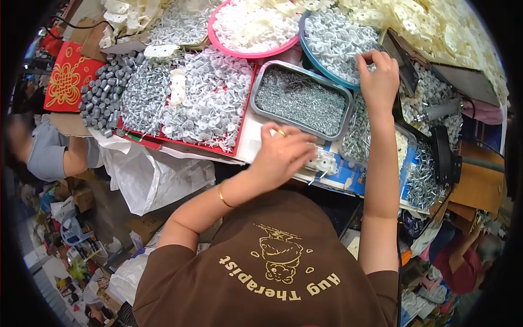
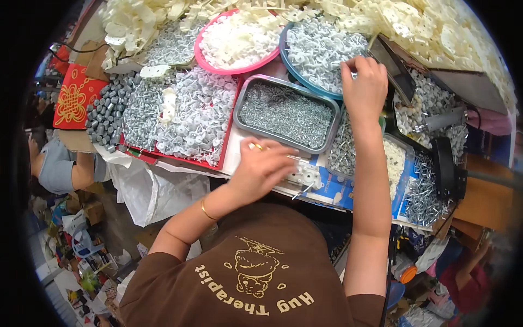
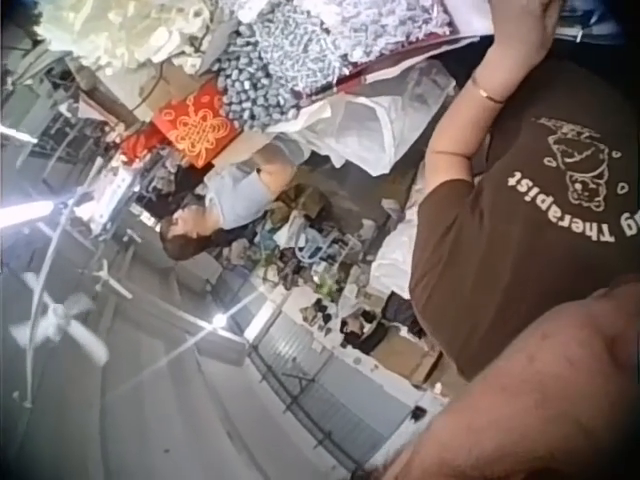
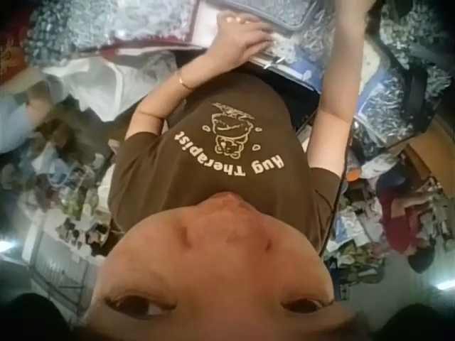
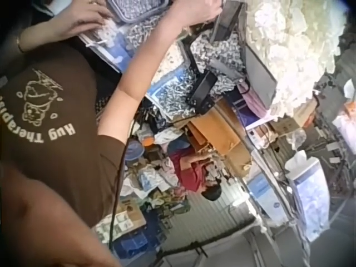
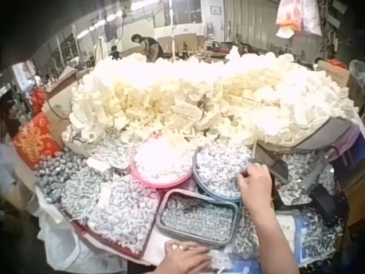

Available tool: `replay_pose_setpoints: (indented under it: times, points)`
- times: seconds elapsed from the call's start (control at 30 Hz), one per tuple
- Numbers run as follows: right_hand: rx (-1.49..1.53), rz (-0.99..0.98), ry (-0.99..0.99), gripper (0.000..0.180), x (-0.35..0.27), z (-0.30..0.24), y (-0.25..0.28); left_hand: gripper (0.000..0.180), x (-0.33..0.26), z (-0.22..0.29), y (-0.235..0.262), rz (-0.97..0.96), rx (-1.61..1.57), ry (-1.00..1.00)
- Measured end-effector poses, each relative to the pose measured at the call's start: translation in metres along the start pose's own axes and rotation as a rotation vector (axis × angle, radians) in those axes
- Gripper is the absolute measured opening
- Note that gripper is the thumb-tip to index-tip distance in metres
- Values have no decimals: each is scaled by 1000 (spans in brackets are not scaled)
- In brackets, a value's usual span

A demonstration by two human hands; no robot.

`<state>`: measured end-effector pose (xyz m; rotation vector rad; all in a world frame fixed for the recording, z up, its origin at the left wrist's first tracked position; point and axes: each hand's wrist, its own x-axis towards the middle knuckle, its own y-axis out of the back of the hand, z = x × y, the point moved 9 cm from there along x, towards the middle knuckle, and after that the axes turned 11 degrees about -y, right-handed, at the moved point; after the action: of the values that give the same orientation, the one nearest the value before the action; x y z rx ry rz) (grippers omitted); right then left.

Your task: Assembling small metal pins into white plastic housings at a factory workbench and using a pneumatic tool.

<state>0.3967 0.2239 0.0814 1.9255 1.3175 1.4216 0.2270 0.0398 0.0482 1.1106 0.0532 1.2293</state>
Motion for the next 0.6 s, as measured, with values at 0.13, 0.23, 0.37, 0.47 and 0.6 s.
replay_pose_setpoints:
  times: [0.13,0.23,0.37,0.47,0.6]
  points:
    - [128,64,17,13,-13,-17,27,8,49,-53,84,213,464,5]
    - [468,-157,-266,15,-28,-17,22,6,77,-116,120,283,660,13]
    - [776,-317,-374,9,-63,-24,29,8,94,-144,91,-47,600,-77]
    - [848,-375,-335,13,-77,-31,46,7,93,-150,94,-45,551,-26]
    - [911,-420,-397,13,-91,-20,40,8,88,-152,91,-33,541,-15]
